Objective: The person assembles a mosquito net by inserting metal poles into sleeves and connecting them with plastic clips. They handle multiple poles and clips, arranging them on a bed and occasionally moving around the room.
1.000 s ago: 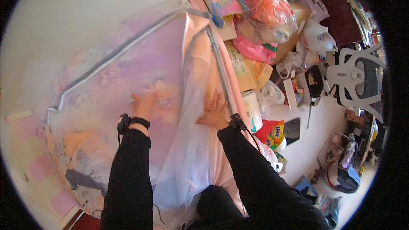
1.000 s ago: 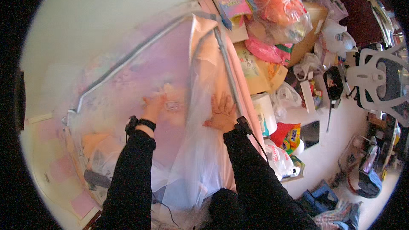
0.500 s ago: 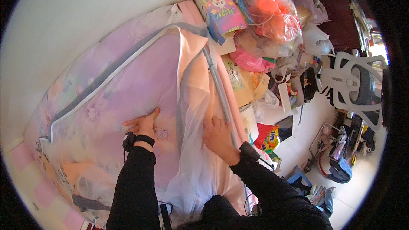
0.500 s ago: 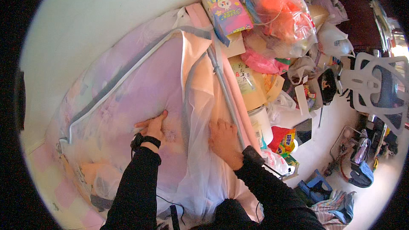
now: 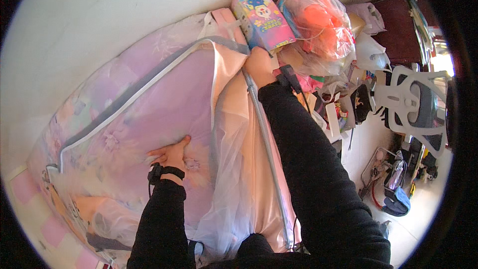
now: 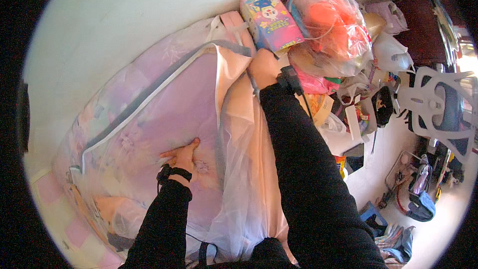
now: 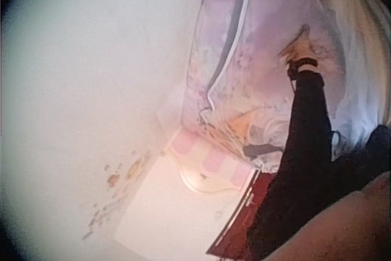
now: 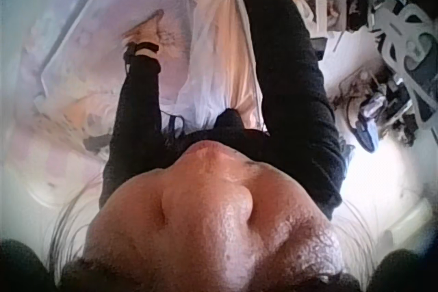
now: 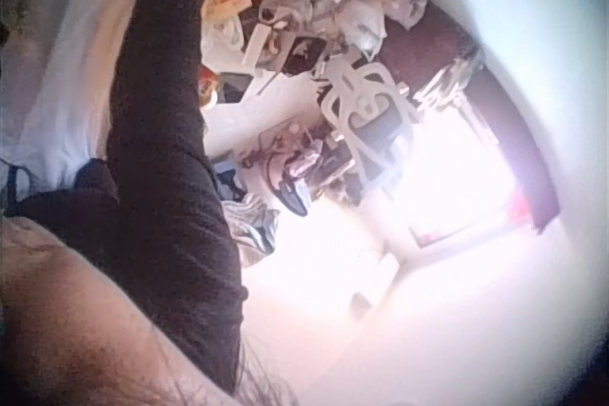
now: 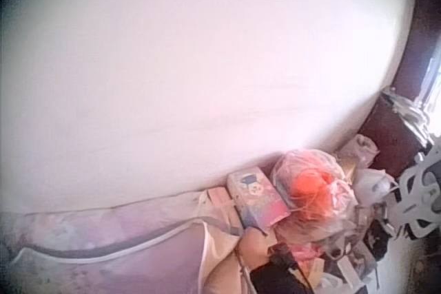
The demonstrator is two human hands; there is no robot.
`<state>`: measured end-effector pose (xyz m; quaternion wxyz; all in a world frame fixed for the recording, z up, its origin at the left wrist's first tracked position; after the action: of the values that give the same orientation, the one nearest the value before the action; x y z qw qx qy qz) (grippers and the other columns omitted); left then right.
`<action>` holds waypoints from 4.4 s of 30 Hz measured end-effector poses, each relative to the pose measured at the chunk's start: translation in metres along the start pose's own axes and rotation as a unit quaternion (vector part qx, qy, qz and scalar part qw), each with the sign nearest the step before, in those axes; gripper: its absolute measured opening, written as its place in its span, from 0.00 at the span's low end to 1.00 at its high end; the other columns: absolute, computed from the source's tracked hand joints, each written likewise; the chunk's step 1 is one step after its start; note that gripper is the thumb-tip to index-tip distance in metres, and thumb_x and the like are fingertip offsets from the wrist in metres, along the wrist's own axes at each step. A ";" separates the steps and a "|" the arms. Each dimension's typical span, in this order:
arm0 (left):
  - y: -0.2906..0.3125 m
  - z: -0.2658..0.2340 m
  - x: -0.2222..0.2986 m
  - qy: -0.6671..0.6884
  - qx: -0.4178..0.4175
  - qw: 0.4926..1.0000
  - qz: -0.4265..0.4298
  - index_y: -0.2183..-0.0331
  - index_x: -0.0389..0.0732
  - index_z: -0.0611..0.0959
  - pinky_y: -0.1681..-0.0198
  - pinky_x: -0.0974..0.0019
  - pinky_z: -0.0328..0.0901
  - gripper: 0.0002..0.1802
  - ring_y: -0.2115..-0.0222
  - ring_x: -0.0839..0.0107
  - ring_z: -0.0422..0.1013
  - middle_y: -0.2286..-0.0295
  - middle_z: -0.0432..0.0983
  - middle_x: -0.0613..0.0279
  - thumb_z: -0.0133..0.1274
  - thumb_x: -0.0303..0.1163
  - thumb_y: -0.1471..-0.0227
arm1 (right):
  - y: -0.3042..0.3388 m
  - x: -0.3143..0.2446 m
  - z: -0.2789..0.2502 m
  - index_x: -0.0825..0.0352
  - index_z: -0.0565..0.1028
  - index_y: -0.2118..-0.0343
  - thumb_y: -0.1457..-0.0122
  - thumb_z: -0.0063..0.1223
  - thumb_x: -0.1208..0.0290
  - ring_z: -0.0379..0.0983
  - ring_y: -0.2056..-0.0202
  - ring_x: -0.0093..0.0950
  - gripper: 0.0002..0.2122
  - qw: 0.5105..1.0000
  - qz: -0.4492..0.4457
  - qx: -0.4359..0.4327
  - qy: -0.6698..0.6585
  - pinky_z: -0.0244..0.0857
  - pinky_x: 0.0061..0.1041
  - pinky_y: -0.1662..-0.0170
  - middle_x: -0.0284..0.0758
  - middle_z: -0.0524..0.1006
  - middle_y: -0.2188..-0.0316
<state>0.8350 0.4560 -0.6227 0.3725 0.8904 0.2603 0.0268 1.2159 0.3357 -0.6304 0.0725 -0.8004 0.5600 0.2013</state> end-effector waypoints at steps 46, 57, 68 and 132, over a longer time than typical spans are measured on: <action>-0.046 0.027 -0.014 -0.025 0.000 1.000 0.015 0.46 0.31 0.16 0.36 0.50 0.33 0.90 0.38 0.39 0.29 0.42 0.17 0.28 0.68 0.64 0.82 | 0.020 -0.130 -0.069 0.68 0.72 0.64 0.38 0.41 0.72 0.71 0.64 0.29 0.08 0.621 -0.286 -0.467 -0.561 0.63 0.29 0.56 0.38 0.76 0.62; -0.094 0.071 -0.037 0.048 0.041 0.992 -0.105 0.40 0.38 0.27 0.36 0.49 0.28 0.72 0.37 0.52 0.30 0.37 0.25 0.47 0.54 0.69 0.65 | 0.239 -0.108 -0.041 0.70 0.71 0.66 0.52 0.51 0.76 0.69 0.64 0.44 0.10 0.871 -0.408 -0.177 -0.210 0.64 0.37 0.60 0.44 0.73 0.67; -0.094 0.055 -0.028 -0.211 -0.088 0.965 0.130 0.37 0.47 0.42 0.38 0.39 0.30 0.55 0.37 0.55 0.37 0.37 0.40 0.59 0.41 0.69 0.54 | 0.393 0.012 -0.009 0.67 0.64 0.55 0.50 0.56 0.67 0.71 0.63 0.49 0.21 0.947 0.056 -0.307 -0.080 0.65 0.43 0.62 0.49 0.73 0.66; 0.052 -0.107 -1.166 0.278 -0.056 0.887 0.363 0.54 0.40 0.74 0.55 0.56 0.65 0.21 0.58 0.53 0.70 0.59 0.74 0.49 0.49 0.41 0.47 | 1.098 -0.212 -0.184 0.76 0.68 0.58 0.39 0.42 0.66 0.72 0.71 0.42 0.15 0.806 -0.377 -0.457 -0.011 0.64 0.37 0.68 0.51 0.74 0.73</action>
<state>-0.1736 -0.0689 -0.3400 0.2982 0.8564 0.0098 0.4214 0.1826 0.0585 -0.2575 -0.2251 -0.8867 0.0571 0.3998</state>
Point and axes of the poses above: each hand's wrist, its own y-axis away from the middle knuckle, its own z-axis out of the palm, x = y × z, the point moved 5 cm from there along -y, towards the middle knuckle
